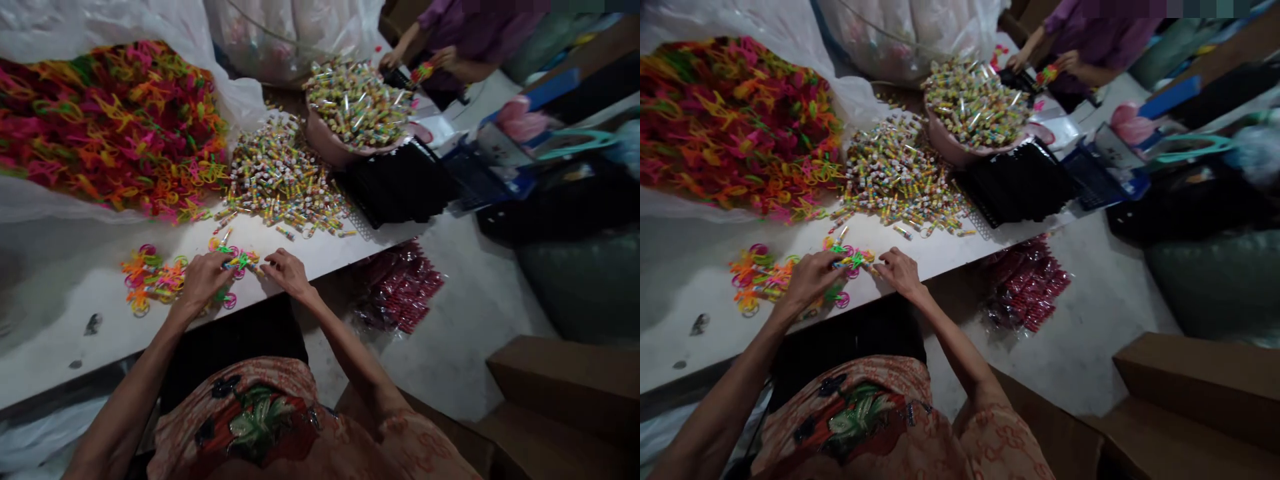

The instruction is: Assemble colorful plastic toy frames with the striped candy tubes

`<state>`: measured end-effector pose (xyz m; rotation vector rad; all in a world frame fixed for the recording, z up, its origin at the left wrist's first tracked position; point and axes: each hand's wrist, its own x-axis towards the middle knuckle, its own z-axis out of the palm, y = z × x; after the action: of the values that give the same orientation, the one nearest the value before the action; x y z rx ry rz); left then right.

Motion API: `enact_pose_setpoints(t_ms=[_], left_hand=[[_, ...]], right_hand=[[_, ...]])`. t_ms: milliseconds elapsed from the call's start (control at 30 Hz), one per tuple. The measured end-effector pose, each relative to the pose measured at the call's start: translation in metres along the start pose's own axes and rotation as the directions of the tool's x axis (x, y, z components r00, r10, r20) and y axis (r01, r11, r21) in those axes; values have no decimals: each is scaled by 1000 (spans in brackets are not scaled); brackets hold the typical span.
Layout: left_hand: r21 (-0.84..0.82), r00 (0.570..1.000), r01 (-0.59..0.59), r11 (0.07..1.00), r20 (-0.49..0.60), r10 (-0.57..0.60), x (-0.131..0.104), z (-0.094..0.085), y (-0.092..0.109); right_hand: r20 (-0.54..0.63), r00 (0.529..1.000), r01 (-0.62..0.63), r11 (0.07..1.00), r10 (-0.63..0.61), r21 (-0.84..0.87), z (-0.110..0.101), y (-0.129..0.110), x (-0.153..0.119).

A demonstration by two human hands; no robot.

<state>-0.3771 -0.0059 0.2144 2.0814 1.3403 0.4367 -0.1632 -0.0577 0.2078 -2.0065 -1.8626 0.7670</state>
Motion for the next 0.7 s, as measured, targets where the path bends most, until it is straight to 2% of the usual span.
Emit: enact_pose_setpoints(t_ms=[67, 100, 167, 200, 267, 333, 367, 400, 433, 500, 533, 600, 700], left_hand=[[-307, 983, 127, 943, -89, -161, 6, -1, -1], [-469, 958, 186, 863, -107, -264, 8, -2, 1], [-738, 897, 262, 622, -52, -440, 11, -3, 6], [-824, 873, 281, 492, 6, -487, 11, -3, 10], [-914, 845, 293, 282, 110, -523, 10, -2, 16], [-942, 834, 294, 161, 171, -525, 8, -1, 20], [-946, 832, 299, 127, 193, -521, 6, -1, 21], [-946, 832, 307, 102, 214, -512, 4, -1, 22], [-945, 833, 316, 84, 235, -501, 2, -1, 22], [-944, 835, 326, 55, 260, -486, 0, -1, 22], [-947, 832, 319, 43, 259, -491, -1, -1, 23], [-957, 822, 289, 30, 232, -521, -1, -1, 24], [-971, 811, 235, 51, 167, -560, -1, 0, 26]], right_hand=[[-74, 995, -72, 994, 66, -80, -16, 6, 15], [-101, 990, -114, 985, 101, -128, -24, 9, 24], [-100, 983, -171, 964, 153, -205, -36, 13, 42], [-81, 983, -179, 960, 165, -217, -39, 14, 49], [-61, 987, -158, 976, 150, -149, -39, 13, 59], [-67, 990, -116, 986, 124, 117, -33, 8, 59], [-55, 991, -97, 942, 120, 320, -28, 4, 56], [-22, 993, -90, 843, 120, 531, -23, 0, 52], [24, 993, -99, 696, 116, 711, -19, -6, 46], [106, 991, -131, 390, 86, 911, -11, -19, 34], [126, 990, -141, 286, 69, 948, -8, -26, 28], [129, 990, -138, 189, 57, 972, -4, -39, 19], [118, 992, -123, 185, 36, 975, -1, -52, 12]])
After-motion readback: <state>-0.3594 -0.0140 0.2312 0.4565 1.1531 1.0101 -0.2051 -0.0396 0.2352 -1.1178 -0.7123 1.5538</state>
